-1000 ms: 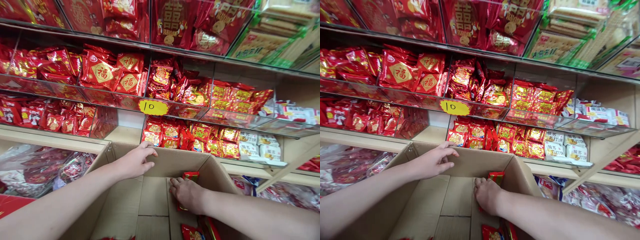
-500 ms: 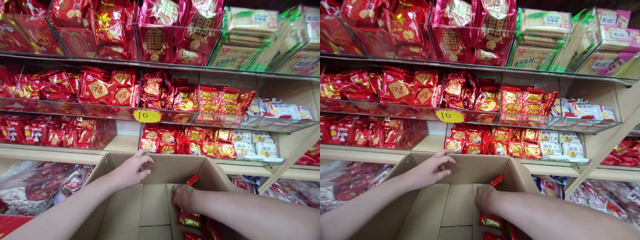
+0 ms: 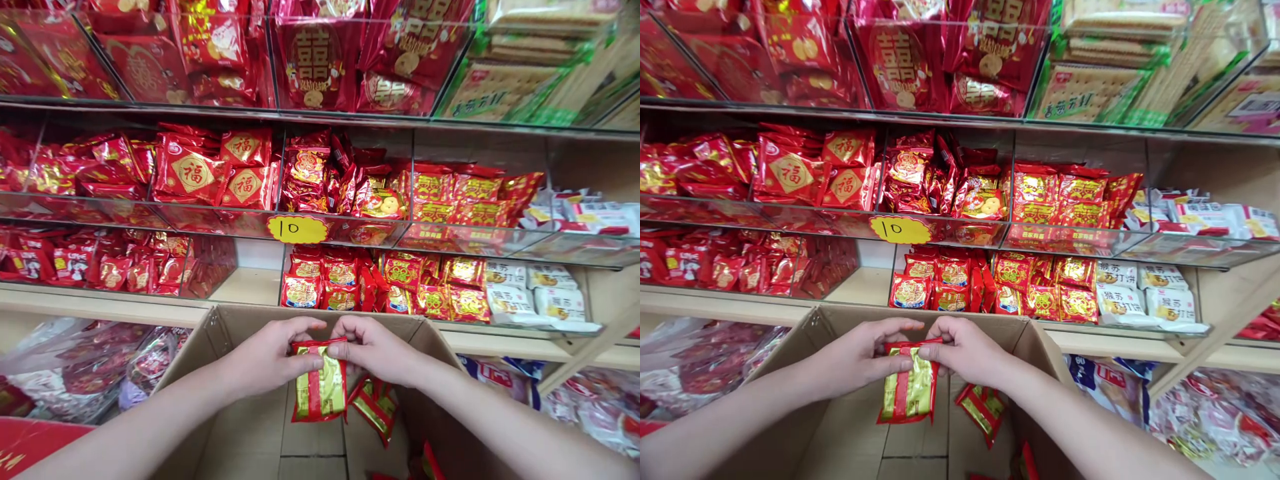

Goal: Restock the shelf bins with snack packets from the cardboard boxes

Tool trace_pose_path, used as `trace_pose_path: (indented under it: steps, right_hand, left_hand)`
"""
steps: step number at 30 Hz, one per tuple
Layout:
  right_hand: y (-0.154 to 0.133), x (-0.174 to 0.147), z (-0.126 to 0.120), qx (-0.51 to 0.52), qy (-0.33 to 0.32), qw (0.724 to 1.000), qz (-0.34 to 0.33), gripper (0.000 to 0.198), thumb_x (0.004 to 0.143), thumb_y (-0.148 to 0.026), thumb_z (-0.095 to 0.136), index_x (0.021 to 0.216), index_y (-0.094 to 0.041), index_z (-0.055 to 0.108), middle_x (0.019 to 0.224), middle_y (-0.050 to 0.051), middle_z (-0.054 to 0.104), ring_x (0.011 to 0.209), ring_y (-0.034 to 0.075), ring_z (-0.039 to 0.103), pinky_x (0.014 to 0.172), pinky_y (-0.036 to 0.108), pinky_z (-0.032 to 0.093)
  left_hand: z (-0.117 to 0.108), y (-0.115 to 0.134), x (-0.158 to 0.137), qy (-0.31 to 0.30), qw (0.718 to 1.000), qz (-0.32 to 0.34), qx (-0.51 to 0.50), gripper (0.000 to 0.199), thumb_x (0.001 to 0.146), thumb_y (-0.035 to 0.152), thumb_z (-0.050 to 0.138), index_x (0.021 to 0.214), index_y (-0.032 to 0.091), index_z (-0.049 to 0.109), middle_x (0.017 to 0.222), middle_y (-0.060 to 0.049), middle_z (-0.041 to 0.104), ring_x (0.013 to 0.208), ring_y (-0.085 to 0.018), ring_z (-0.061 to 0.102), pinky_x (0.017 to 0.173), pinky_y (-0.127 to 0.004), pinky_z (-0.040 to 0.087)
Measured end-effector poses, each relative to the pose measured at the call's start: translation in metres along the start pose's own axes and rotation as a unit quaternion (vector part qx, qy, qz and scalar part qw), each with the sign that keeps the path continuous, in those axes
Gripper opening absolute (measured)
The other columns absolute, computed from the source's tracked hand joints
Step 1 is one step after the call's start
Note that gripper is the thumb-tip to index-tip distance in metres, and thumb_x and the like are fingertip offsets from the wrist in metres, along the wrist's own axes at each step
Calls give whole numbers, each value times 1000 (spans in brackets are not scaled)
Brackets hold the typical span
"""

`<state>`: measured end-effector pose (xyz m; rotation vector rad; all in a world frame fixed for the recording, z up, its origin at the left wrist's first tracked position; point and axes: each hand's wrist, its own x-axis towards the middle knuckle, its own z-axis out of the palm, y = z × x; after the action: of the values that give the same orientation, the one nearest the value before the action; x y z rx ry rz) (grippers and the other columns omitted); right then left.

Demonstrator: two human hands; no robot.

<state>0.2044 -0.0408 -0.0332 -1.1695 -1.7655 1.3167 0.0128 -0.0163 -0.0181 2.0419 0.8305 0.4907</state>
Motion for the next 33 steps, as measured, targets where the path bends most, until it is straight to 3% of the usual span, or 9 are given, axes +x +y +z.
trace_pose_path:
  steps: [6, 11, 13, 16, 18, 22, 27, 30, 33]
  right_hand:
    - [-3, -2, 0, 161, 77, 984, -6, 27, 68, -40, 60, 75, -17, 47, 62, -4, 50, 54, 6, 47, 52, 18, 39]
    - [-2, -4, 2, 154, -19, 988, 19, 37, 61, -36, 67, 87, -17, 49, 78, 0, 55, 65, 10, 53, 58, 24, 46]
    - [0, -6, 1, 104, 1, 995, 0, 32, 64, -37, 64, 85, -16, 50, 78, 1, 57, 65, 11, 54, 58, 26, 46]
    - [1, -9, -1, -58, 120, 984, -115, 23, 70, -33, 59, 88, -19, 52, 80, 2, 58, 71, 14, 54, 64, 28, 46]
    - [-1, -12, -3, -180, 173, 940, -232, 20, 75, -24, 54, 95, -22, 51, 88, 3, 57, 81, 15, 53, 73, 31, 44]
    - [-2, -16, 0, -291, 159, 873, -358, 29, 76, -10, 45, 102, -24, 47, 103, 4, 51, 97, 16, 47, 83, 35, 41]
    - [0, -15, 4, -189, 219, 925, -248, 38, 78, -11, 37, 114, -22, 38, 117, 9, 41, 107, 18, 42, 88, 38, 39]
    - [-2, -11, 1, 0, 193, 974, -122, 26, 82, -28, 39, 106, -20, 45, 98, 7, 52, 83, 15, 54, 66, 29, 49]
    - [-5, -9, -1, 80, 126, 988, -46, 25, 75, -40, 50, 86, -18, 52, 75, 1, 52, 63, 10, 50, 51, 22, 45]
  left_hand:
    - [0, 8, 7, 62, 989, -9, -137, 38, 69, 23, 59, 106, 20, 49, 102, -2, 59, 91, -17, 55, 80, -34, 46]
    - [-2, 10, 6, 132, 977, -7, -166, 46, 66, 24, 61, 108, 19, 44, 93, -2, 60, 87, -16, 56, 79, -34, 46]
    - [-4, 11, 6, 127, 977, -18, -171, 42, 66, 28, 62, 104, 18, 48, 92, -3, 60, 85, -17, 56, 76, -33, 47]
    - [-8, 14, 4, 107, 966, -53, -229, 39, 74, 45, 51, 102, 18, 50, 101, -7, 58, 87, -19, 55, 72, -33, 47]
    - [-9, 16, 2, 45, 948, -106, -298, 46, 78, 53, 37, 107, 19, 48, 101, -9, 58, 80, -19, 58, 69, -36, 47]
    - [-8, 18, 0, -60, 924, -148, -349, 43, 77, 43, 49, 113, 21, 42, 90, -6, 61, 71, -16, 60, 65, -32, 47]
    - [-5, 15, 3, 12, 937, -57, -345, 67, 66, 18, 66, 121, 23, 29, 88, -2, 60, 85, -17, 58, 79, -35, 44]
    - [-3, 10, 5, 38, 943, -53, -326, 67, 63, 16, 68, 119, 20, 32, 90, -3, 60, 85, -17, 58, 79, -35, 44]
    - [-2, 9, 6, 38, 948, -50, -311, 62, 61, 14, 68, 115, 18, 35, 90, -2, 59, 85, -16, 58, 79, -35, 44]
